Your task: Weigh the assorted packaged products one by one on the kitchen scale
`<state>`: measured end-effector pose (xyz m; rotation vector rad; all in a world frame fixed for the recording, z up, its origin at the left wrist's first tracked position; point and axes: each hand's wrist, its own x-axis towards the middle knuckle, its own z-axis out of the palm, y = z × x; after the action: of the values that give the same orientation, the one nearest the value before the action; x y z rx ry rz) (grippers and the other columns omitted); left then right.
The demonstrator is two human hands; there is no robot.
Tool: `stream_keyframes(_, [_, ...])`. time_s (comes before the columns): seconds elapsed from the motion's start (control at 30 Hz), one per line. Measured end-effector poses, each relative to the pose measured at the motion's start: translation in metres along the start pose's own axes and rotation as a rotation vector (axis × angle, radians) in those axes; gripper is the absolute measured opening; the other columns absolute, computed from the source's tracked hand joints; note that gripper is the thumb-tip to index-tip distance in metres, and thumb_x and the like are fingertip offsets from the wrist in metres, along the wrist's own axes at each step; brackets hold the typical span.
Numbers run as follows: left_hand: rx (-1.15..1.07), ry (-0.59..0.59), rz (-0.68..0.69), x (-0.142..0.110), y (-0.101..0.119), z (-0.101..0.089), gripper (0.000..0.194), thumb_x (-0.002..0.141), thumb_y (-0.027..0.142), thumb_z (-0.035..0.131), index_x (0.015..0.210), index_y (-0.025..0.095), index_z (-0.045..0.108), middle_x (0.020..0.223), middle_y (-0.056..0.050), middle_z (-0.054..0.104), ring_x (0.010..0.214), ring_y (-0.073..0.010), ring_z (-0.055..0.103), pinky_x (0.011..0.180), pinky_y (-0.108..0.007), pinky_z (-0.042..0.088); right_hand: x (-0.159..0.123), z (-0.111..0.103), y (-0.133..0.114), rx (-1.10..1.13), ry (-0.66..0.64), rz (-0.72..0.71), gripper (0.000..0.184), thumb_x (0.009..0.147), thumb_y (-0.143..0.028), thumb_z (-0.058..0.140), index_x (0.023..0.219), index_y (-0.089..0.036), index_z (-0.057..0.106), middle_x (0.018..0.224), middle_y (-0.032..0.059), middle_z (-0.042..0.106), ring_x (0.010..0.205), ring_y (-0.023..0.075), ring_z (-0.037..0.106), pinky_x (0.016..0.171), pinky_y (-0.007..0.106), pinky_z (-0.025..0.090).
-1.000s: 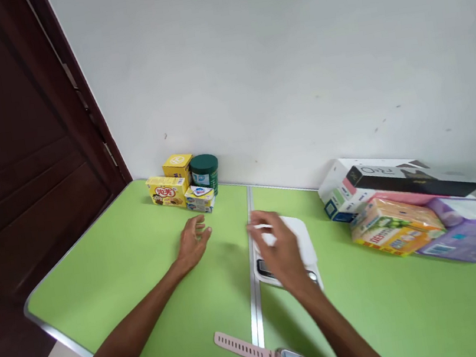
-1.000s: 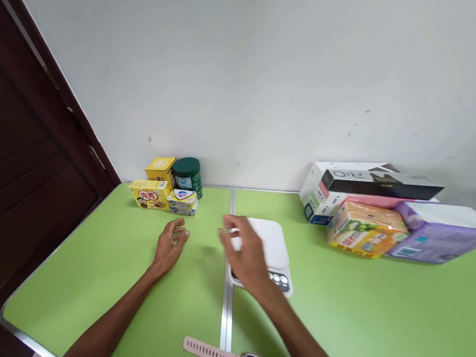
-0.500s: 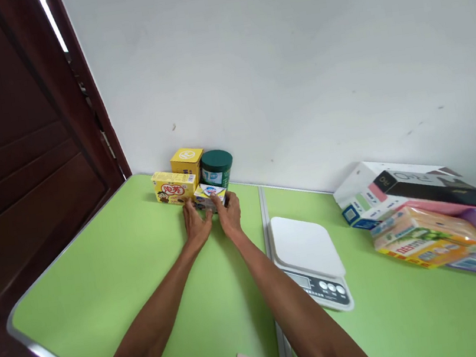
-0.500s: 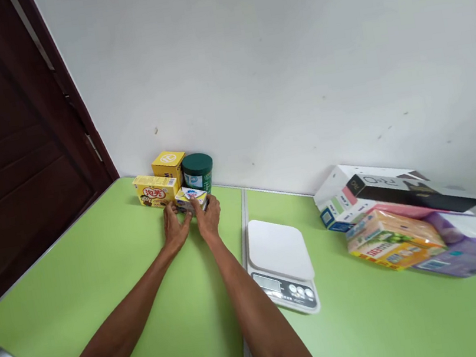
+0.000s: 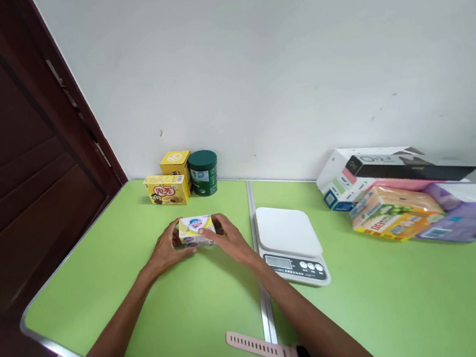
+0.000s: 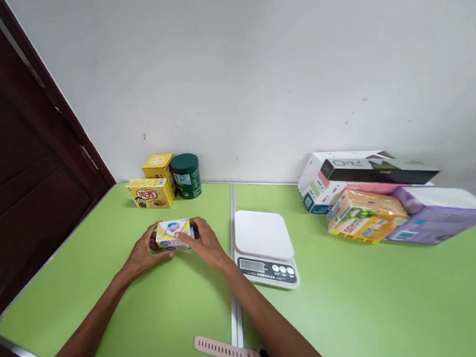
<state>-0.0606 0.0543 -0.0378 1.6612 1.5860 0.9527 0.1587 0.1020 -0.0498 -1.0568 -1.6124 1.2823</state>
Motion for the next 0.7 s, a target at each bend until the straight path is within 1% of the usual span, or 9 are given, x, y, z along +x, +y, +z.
stream_keyframes(0.07, [0.000, 0.011, 0.029, -0.010, 0.004, -0.009, 0.098, 0.061, 0.037, 0.092, 0.149, 0.019, 0.050, 0.141, -0.015, 0.063, 0.121, -0.0307, 0.066, 0.098, -0.043, 0.058, -0.009, -0.003, -0.005, -0.021, -0.103, 0.017, 0.065, 0.080, -0.066, 0.077, 0.125, -0.021, 0.063, 0.126, 0.0119, 0.069, 0.112, 0.0297, 0.067, 0.092, 0.044, 0.056])
stream_keyframes(0.1, [-0.021, 0.000, 0.030, -0.013, 0.006, -0.011, 0.096, 0.061, 0.036, 0.092, 0.146, 0.019, 0.051, 0.143, -0.015, 0.062, 0.125, -0.0314, 0.065, 0.101, -0.043, 0.058, -0.012, -0.004, -0.007, -0.055, -0.136, 0.010, 0.072, 0.077, -0.065, 0.079, 0.131, -0.021, 0.062, 0.132, 0.0130, 0.067, 0.117, 0.0310, 0.065, 0.096, 0.045, 0.055])
stream_keyframes(0.13, [-0.053, -0.031, 0.017, -0.016, 0.007, -0.011, 0.092, 0.061, 0.035, 0.091, 0.143, 0.019, 0.053, 0.141, -0.014, 0.064, 0.124, -0.0310, 0.066, 0.101, -0.043, 0.058, -0.014, -0.006, -0.009, -0.102, -0.160, -0.006, 0.080, 0.075, -0.064, 0.083, 0.138, -0.021, 0.059, 0.137, 0.0138, 0.064, 0.124, 0.0325, 0.062, 0.101, 0.046, 0.053])
stream_keyframes(0.2, [-0.119, -0.103, -0.022, -0.019, 0.009, -0.012, 0.080, 0.065, 0.036, 0.090, 0.135, 0.019, 0.056, 0.130, -0.011, 0.071, 0.116, -0.0290, 0.070, 0.098, -0.042, 0.059, -0.016, -0.007, -0.011, -0.214, -0.191, -0.041, 0.093, 0.069, -0.059, 0.089, 0.148, -0.023, 0.055, 0.144, 0.0137, 0.061, 0.134, 0.0349, 0.055, 0.110, 0.048, 0.047])
stream_keyframes(0.27, [-0.136, -0.142, -0.042, -0.022, 0.010, -0.013, 0.070, 0.066, 0.037, 0.090, 0.126, 0.019, 0.059, 0.121, -0.009, 0.075, 0.110, -0.0280, 0.072, 0.095, -0.041, 0.060, -0.017, -0.007, -0.011, -0.304, -0.215, -0.063, 0.096, 0.067, -0.052, 0.092, 0.151, -0.023, 0.053, 0.147, 0.0134, 0.060, 0.137, 0.0357, 0.052, 0.114, 0.049, 0.043])
stream_keyframes(0.4, [-0.149, -0.201, -0.050, -0.024, 0.012, -0.019, 0.071, 0.063, 0.038, 0.093, 0.123, 0.019, 0.061, 0.124, -0.010, 0.075, 0.112, -0.0293, 0.072, 0.097, -0.043, 0.059, -0.020, -0.005, -0.012, -0.403, -0.222, -0.071, 0.094, 0.070, -0.043, 0.092, 0.152, -0.020, 0.052, 0.143, 0.0146, 0.063, 0.130, 0.0351, 0.056, 0.108, 0.045, 0.045])
stream_keyframes(0.53, [-0.100, -0.211, -0.072, -0.021, 0.012, -0.022, 0.069, 0.060, 0.042, 0.094, 0.117, 0.018, 0.064, 0.122, -0.013, 0.077, 0.111, -0.0326, 0.073, 0.097, -0.046, 0.060, -0.024, -0.006, -0.017, -0.470, -0.228, -0.065, 0.094, 0.066, -0.041, 0.095, 0.148, -0.020, 0.055, 0.134, 0.0142, 0.069, 0.123, 0.0353, 0.059, 0.100, 0.042, 0.049])
stream_keyframes(0.6, [-0.054, -0.202, -0.065, -0.020, 0.011, -0.021, 0.069, 0.060, 0.043, 0.093, 0.118, 0.017, 0.064, 0.121, -0.013, 0.077, 0.110, -0.0335, 0.074, 0.097, -0.047, 0.060, -0.026, -0.008, -0.017, -0.480, -0.234, -0.066, 0.099, 0.062, -0.041, 0.097, 0.149, -0.018, 0.055, 0.137, 0.0155, 0.068, 0.125, 0.0368, 0.058, 0.102, 0.044, 0.049])
stream_keyframes(0.7, [-0.027, -0.202, -0.049, -0.019, 0.009, -0.018, 0.071, 0.059, 0.041, 0.094, 0.120, 0.018, 0.065, 0.122, -0.013, 0.078, 0.110, -0.0345, 0.074, 0.099, -0.048, 0.059, -0.029, -0.011, -0.012, -0.414, -0.211, -0.075, 0.116, 0.054, -0.037, 0.101, 0.155, -0.017, 0.048, 0.147, 0.0185, 0.062, 0.132, 0.0384, 0.058, 0.110, 0.047, 0.045])
